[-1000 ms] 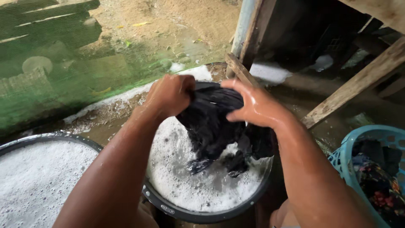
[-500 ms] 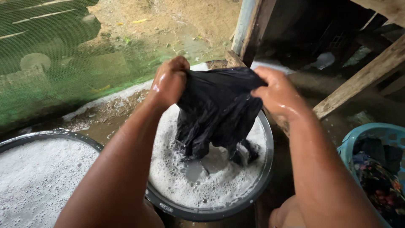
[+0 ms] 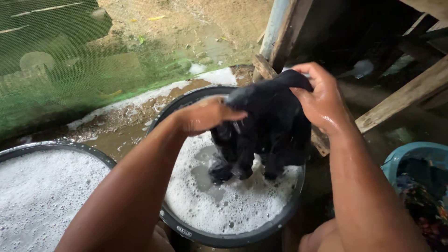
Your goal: The person is hand-washing several items of clothing in plastic basins filled with soapy water, rubbing the fabric together by hand and then placing the washed items into a blue basket.
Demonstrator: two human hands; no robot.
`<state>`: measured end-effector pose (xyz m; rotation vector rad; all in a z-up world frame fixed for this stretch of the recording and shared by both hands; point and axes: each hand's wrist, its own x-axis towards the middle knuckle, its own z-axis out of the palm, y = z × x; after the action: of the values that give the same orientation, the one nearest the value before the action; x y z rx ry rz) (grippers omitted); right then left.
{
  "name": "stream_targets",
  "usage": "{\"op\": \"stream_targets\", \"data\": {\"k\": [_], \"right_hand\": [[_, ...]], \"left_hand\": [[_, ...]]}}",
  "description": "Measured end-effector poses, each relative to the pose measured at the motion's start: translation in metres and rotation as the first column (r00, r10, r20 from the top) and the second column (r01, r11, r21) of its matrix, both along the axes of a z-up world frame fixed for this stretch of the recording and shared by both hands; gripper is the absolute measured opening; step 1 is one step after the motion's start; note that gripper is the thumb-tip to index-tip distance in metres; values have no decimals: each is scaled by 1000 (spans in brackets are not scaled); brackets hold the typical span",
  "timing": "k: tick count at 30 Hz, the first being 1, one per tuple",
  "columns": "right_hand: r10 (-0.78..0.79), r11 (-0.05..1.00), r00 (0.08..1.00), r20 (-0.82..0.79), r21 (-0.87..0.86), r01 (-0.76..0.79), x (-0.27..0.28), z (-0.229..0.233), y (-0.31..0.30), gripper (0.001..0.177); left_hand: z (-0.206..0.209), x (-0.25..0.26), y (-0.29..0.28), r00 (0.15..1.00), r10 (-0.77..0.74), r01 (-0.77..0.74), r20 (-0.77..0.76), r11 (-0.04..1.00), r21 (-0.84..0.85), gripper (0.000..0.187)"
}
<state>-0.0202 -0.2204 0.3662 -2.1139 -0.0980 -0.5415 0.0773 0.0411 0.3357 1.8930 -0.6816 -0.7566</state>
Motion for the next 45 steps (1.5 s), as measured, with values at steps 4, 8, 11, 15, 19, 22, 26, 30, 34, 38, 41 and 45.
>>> {"op": "stream_targets", "data": {"k": [4, 8, 11, 15, 19, 22, 26, 30, 34, 38, 41, 45], "right_hand": [[-48, 992, 973, -226, -124, 20, 5, -33, -13, 41], [121, 980, 785, -608, -52, -192, 1, -73, -8, 47], [6, 950, 727, -686, -223, -218, 10, -107, -16, 33], [-91, 951, 814, -574, -292, -99, 13, -120, -48, 29], [-219, 955, 834, -506, -285, 78, 12, -88, -45, 21], [-155, 985, 856, -494, -149, 92, 0, -56, -38, 27], [-283, 959, 830, -481, -157, 237, -11, -32, -44, 20], [-509, 861, 836, -204, -121, 494, -13, -43, -72, 28], [-595, 798, 801, 61, -72, 599, -7, -76, -106, 28], [-692, 720, 688, -217, -263, 642, 9, -140, -128, 42], [-620, 744, 733, -282, -510, 433, 19, -208, -117, 32], [-347, 804, 647, -679, -571, -168, 10, -264, -83, 52]], "left_hand": [[27, 10, 13, 998, -48, 55, 31, 959, -278, 61], [57, 13, 22, 919, 214, -176, 331, 974, -143, 51], [67, 5, 23, 853, 227, -218, 470, 973, -76, 51], [68, 2, 32, 807, 93, -253, 583, 947, 199, 60], [53, 11, 61, 845, -32, -193, 535, 913, 358, 80], [37, 22, 77, 847, -35, -190, 530, 912, 363, 92], [26, 27, 94, 858, -79, -167, 507, 891, 421, 84], [20, 28, 95, 842, -152, -161, 518, 846, 509, 65], [15, 32, 96, 789, -160, -247, 594, 802, 544, 41], [8, 37, 101, 863, -52, -278, 502, 781, 560, 33], [-10, 45, 105, 904, -83, -193, 419, 797, 572, 43], [-33, 54, 107, 888, -210, -105, 410, 774, 624, 59]]}}
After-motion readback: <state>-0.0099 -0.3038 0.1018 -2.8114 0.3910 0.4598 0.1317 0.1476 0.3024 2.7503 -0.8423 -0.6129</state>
